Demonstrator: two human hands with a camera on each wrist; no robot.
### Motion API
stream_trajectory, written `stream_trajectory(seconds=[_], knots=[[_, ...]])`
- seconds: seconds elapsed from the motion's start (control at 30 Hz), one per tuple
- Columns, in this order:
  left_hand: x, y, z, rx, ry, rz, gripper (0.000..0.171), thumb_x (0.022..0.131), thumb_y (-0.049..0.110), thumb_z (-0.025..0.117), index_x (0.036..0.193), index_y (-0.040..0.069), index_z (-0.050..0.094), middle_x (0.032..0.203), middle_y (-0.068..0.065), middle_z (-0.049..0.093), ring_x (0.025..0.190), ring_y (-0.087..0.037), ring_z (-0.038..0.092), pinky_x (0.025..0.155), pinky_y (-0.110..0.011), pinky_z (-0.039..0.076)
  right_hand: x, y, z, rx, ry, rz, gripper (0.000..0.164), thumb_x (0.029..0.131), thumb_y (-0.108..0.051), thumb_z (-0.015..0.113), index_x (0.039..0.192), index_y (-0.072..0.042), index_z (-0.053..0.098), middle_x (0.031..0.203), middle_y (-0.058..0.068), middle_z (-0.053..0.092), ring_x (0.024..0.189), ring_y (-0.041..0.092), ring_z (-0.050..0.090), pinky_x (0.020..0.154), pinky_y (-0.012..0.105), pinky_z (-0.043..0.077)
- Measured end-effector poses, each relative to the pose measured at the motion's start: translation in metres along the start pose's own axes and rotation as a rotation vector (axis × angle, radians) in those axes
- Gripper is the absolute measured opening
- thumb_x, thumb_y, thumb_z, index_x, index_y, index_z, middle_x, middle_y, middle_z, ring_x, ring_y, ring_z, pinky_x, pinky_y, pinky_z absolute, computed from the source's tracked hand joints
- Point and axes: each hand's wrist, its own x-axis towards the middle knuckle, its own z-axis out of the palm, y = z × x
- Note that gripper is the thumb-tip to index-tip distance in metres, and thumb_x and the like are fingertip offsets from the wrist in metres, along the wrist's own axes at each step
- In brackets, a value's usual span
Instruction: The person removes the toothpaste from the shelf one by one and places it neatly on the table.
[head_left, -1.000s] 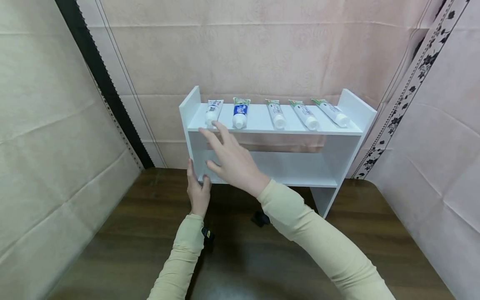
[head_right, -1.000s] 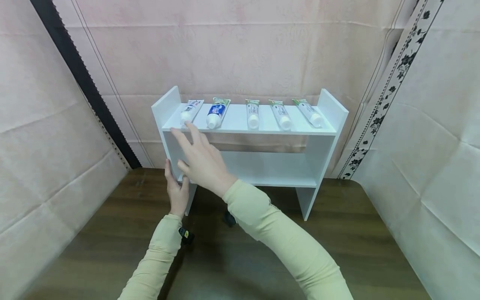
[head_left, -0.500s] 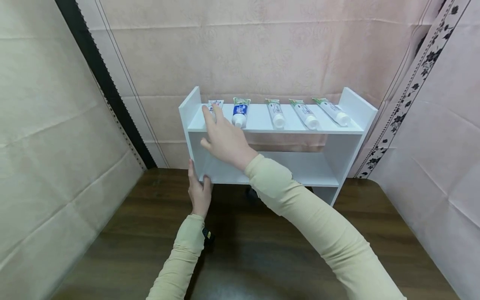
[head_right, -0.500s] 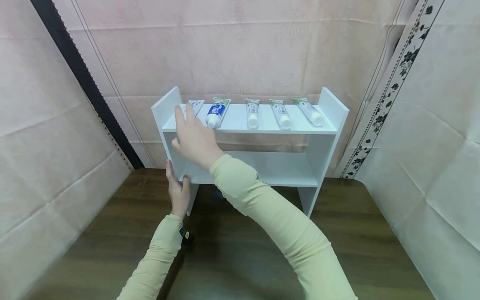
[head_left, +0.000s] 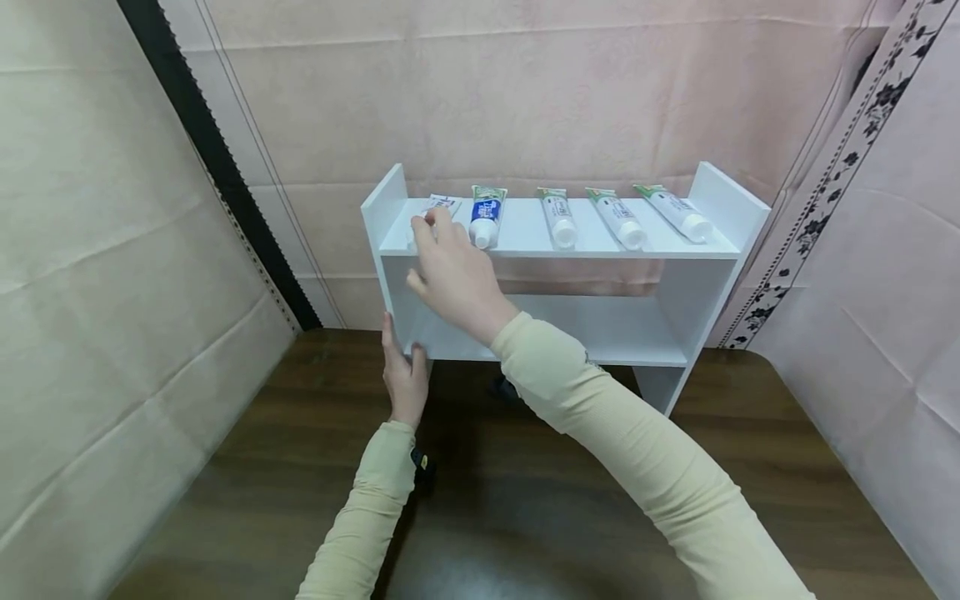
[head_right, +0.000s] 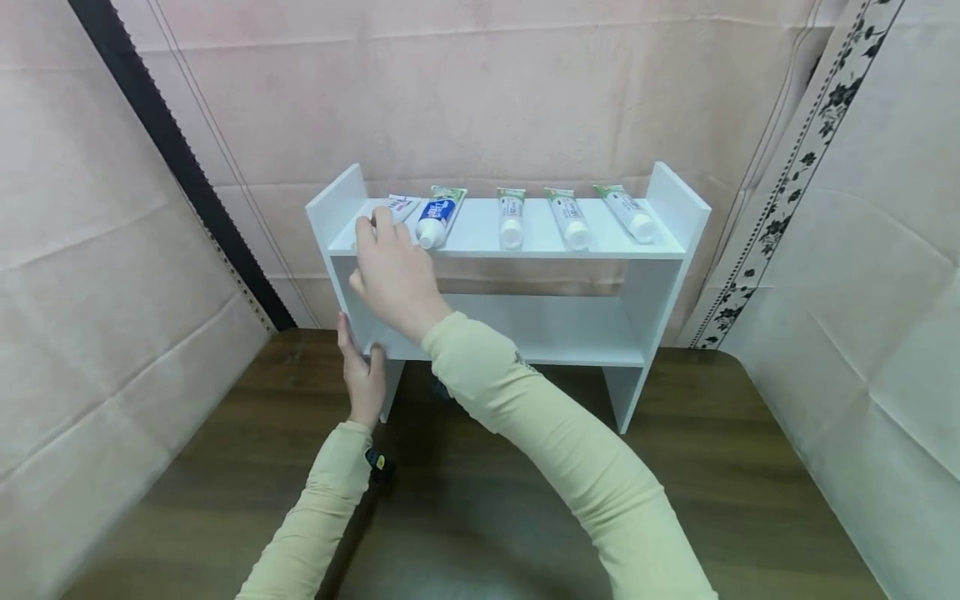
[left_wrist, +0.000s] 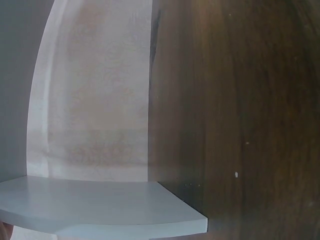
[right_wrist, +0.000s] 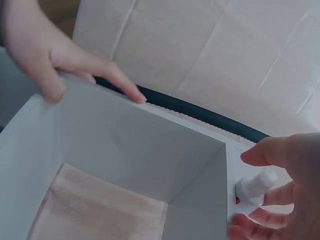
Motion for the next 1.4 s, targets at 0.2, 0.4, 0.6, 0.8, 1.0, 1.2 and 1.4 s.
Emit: stream_trajectory(seconds=[0.2,0.4,0.6,0.8,1.0,1.2,1.4], knots=[[0.001,0.002,0.005,0.009,0.012,0.023,0.066,0.099,0.012,0.041,0.157,0.022,0.012,0.159,-0.013,0.026,0.062,-0.026,0.046,0.058,-0.035,0.040,-0.008,0.003,0.006,-0.055,0.157,-0.037,0.049,0.090,-0.016,0.057,0.136,-0.007,0.048,0.126,0.015,0.048,0.097,0.027,0.046,0.062,0.027,0.046],[0.001,0.005,0.006,-0.020,0.009,0.013,0.066,0.099,0.012,0.042,0.157,0.025,0.013,0.158,-0.012,0.030,0.086,-0.031,0.057,0.069,-0.043,0.047,-0.008,0.006,0.007,-0.031,0.164,0.000,0.047,0.094,-0.027,0.060,0.138,-0.017,0.047,0.104,0.013,0.052,0.078,0.023,0.050,0.052,0.027,0.044],[0.002,0.003,0.005,-0.033,0.002,0.005,0.066,0.099,0.012,0.041,0.156,0.025,0.013,0.159,-0.011,0.027,0.112,-0.037,0.055,0.083,-0.054,0.049,-0.001,0.005,0.006,-0.113,0.117,0.038,0.043,0.097,-0.048,0.050,0.123,-0.014,0.047,0.083,0.008,0.062,0.056,0.019,0.050,0.045,0.026,0.036],[0.002,0.002,0.004,-0.023,0.013,-0.015,0.065,0.099,0.014,0.041,0.157,0.024,0.014,0.159,-0.010,0.027,0.097,-0.034,0.057,0.076,-0.048,0.048,0.000,0.002,0.011,-0.129,0.149,0.031,0.049,0.096,-0.058,0.042,0.116,-0.014,0.048,0.068,0.005,0.059,0.050,0.017,0.049,0.042,0.024,0.027],[-0.001,0.002,0.003,-0.033,0.008,-0.046,0.065,0.098,0.015,0.041,0.157,0.027,0.014,0.159,-0.009,0.027,0.091,-0.032,0.056,0.073,-0.044,0.047,-0.003,0.002,0.016,-0.086,0.198,0.010,0.035,0.100,-0.041,0.044,0.118,-0.012,0.049,0.060,0.003,0.048,0.047,0.015,0.043,0.041,0.023,0.026],[-0.006,0.002,0.003,-0.041,0.013,-0.066,0.065,0.098,0.016,0.040,0.156,0.030,0.014,0.160,-0.008,0.026,0.099,-0.034,0.056,0.080,-0.047,0.047,-0.010,0.004,0.021,-0.013,0.246,-0.014,0.031,0.098,-0.027,0.048,0.125,-0.012,0.053,0.059,0.002,0.045,0.046,0.015,0.040,0.043,0.022,0.025],[-0.003,0.003,0.002,-0.029,0.032,-0.036,0.065,0.098,0.014,0.040,0.156,0.028,0.015,0.161,-0.007,0.025,0.101,-0.034,0.056,0.081,-0.048,0.047,-0.012,0.005,0.021,0.024,0.282,-0.041,0.025,0.096,-0.022,0.051,0.119,-0.011,0.055,0.059,0.002,0.043,0.047,0.014,0.037,0.044,0.023,0.025]])
